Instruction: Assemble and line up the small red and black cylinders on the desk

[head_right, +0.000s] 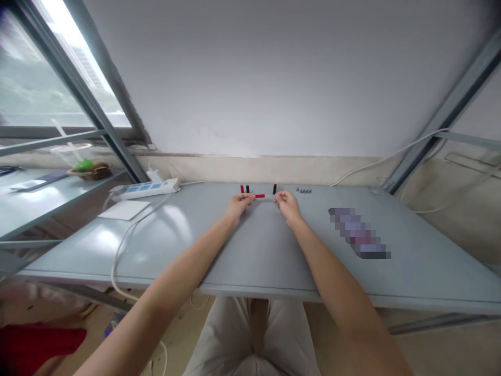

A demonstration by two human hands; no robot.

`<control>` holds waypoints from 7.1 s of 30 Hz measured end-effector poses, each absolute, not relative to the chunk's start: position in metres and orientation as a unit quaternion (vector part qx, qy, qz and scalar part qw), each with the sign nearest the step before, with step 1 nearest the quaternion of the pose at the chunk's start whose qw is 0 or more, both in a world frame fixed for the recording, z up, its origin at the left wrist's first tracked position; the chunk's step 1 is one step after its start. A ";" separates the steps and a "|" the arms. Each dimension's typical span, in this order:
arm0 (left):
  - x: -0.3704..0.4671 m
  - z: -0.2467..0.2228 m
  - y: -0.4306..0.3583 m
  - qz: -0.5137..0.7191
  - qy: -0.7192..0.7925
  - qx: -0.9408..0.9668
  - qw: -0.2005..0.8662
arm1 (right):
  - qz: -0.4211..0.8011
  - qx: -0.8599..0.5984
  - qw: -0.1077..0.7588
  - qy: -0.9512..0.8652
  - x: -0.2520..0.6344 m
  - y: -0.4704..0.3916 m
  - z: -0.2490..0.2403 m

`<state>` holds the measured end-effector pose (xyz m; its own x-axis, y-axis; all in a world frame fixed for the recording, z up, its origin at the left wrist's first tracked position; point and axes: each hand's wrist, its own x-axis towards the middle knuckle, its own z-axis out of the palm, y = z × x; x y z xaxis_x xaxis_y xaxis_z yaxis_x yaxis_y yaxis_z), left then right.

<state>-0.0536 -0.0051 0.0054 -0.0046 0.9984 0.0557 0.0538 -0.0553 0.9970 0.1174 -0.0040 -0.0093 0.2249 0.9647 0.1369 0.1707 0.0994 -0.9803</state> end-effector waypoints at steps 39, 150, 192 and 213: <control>-0.055 0.005 0.001 0.588 0.502 0.413 0.481 | 0.186 -0.646 0.329 -0.663 0.069 0.049 -0.009; -0.040 -0.014 0.011 0.518 0.452 0.566 0.456 | 0.330 -0.499 0.509 -0.619 0.115 0.011 -0.028; -0.050 -0.029 0.021 0.398 0.495 0.713 0.298 | 0.111 -0.671 0.311 -0.664 0.084 0.072 -0.032; -0.051 -0.020 0.009 0.349 0.479 0.763 0.256 | 0.050 -0.750 0.304 -0.586 0.134 0.067 -0.034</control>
<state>-0.0505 0.0085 -0.0202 0.2970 0.9107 0.2872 0.5533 -0.4092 0.7255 0.1342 0.0672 -0.0335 0.3091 0.9089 0.2800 0.8477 -0.1298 -0.5143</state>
